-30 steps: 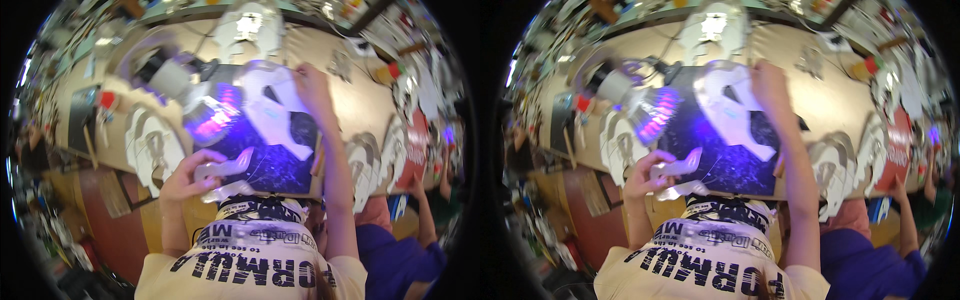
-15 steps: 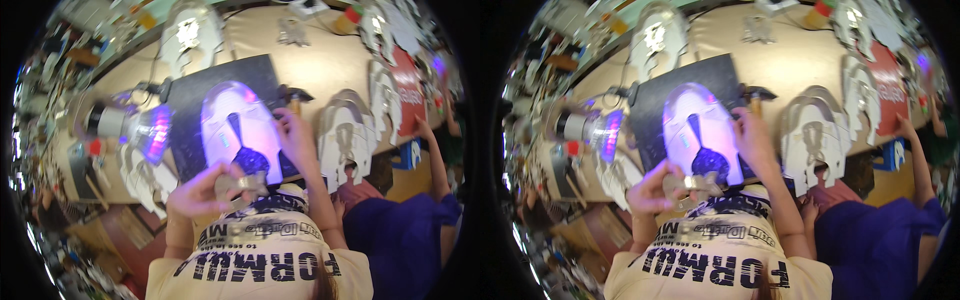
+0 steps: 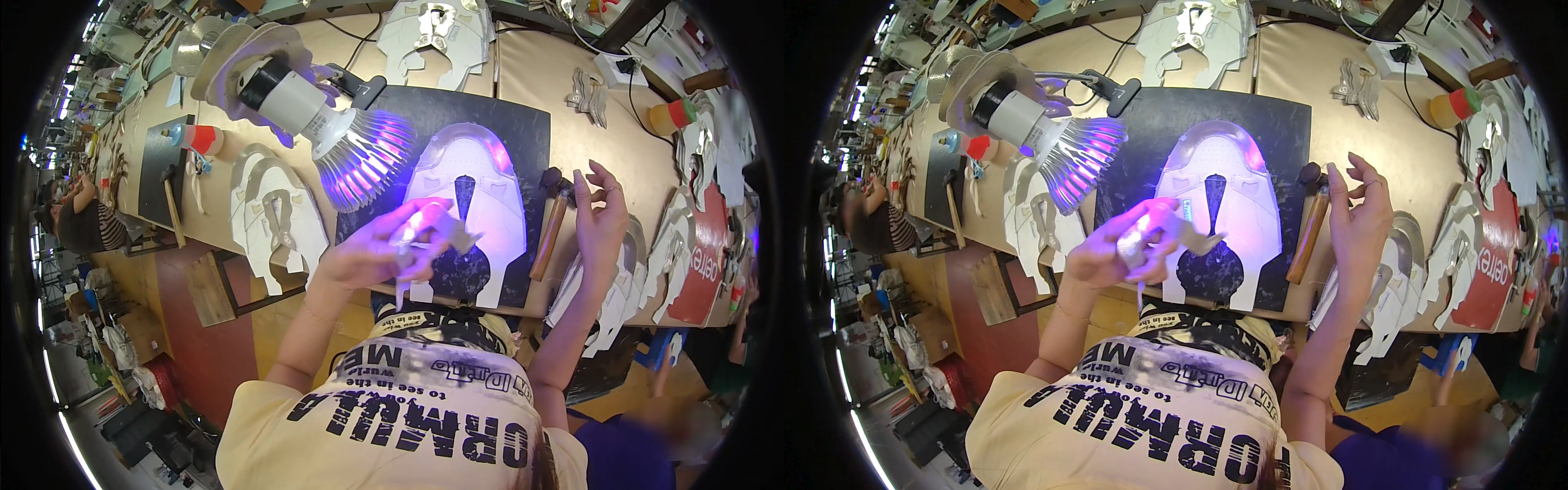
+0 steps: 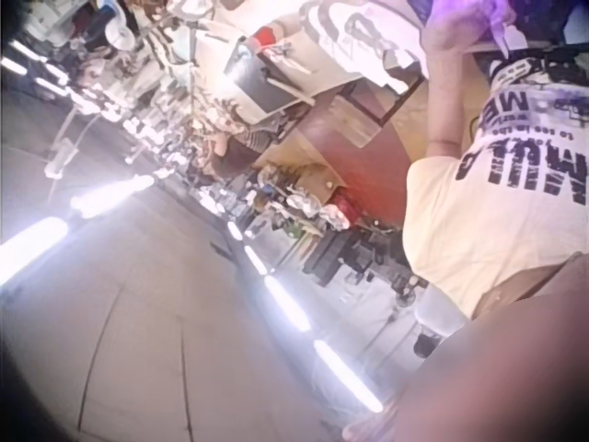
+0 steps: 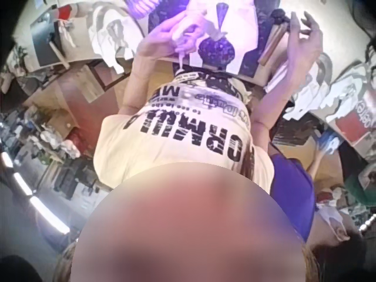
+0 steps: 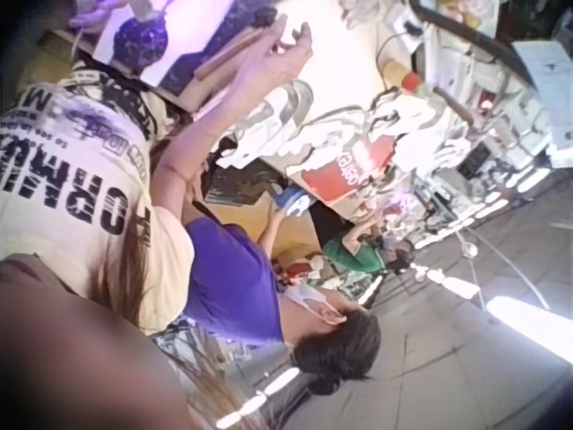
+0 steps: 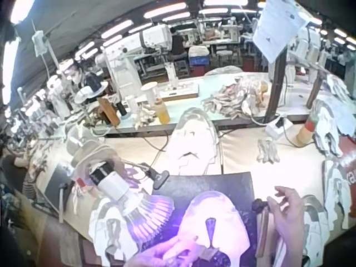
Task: The person assembles white decorative cutouts by applying adhesive and pressing pieces together under a UV lamp. They handle multiple cutout pieces, apply glue, and position them for curing, then move finished pieces aside.
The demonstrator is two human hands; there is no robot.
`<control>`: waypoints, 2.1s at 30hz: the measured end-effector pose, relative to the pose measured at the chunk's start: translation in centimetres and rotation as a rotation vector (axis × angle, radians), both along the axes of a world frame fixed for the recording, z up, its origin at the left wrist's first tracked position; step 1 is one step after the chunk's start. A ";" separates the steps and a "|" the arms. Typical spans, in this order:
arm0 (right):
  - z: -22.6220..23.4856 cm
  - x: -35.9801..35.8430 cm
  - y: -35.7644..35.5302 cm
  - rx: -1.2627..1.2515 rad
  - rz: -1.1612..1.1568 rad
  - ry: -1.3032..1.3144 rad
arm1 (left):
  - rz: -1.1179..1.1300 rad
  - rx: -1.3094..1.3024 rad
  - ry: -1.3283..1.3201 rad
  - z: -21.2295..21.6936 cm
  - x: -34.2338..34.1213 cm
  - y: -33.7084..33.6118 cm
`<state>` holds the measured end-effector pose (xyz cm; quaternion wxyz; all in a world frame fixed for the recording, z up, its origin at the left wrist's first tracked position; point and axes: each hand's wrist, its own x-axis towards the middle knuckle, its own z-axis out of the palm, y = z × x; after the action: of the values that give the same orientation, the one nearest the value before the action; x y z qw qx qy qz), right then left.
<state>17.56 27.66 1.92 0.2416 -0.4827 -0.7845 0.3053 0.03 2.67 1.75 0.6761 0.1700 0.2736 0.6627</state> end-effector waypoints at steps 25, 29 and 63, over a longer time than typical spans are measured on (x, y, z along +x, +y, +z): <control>0.3 1.5 -10.3 0.447 0.593 0.375 | 0.930 0.245 1.980 -1.7 3.6 -0.2; 0.3 1.7 -10.4 0.580 0.579 0.377 | 0.991 0.377 2.028 -2.0 4.0 -0.4; -1.0 1.6 -8.8 -1.011 0.199 0.481 | 0.325 -0.294 0.412 -2.6 3.4 2.2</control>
<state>19.17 18.89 0.95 0.1224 -0.3788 -0.5055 0.7655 3.45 4.87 -0.85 0.5086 0.1550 0.5219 0.6670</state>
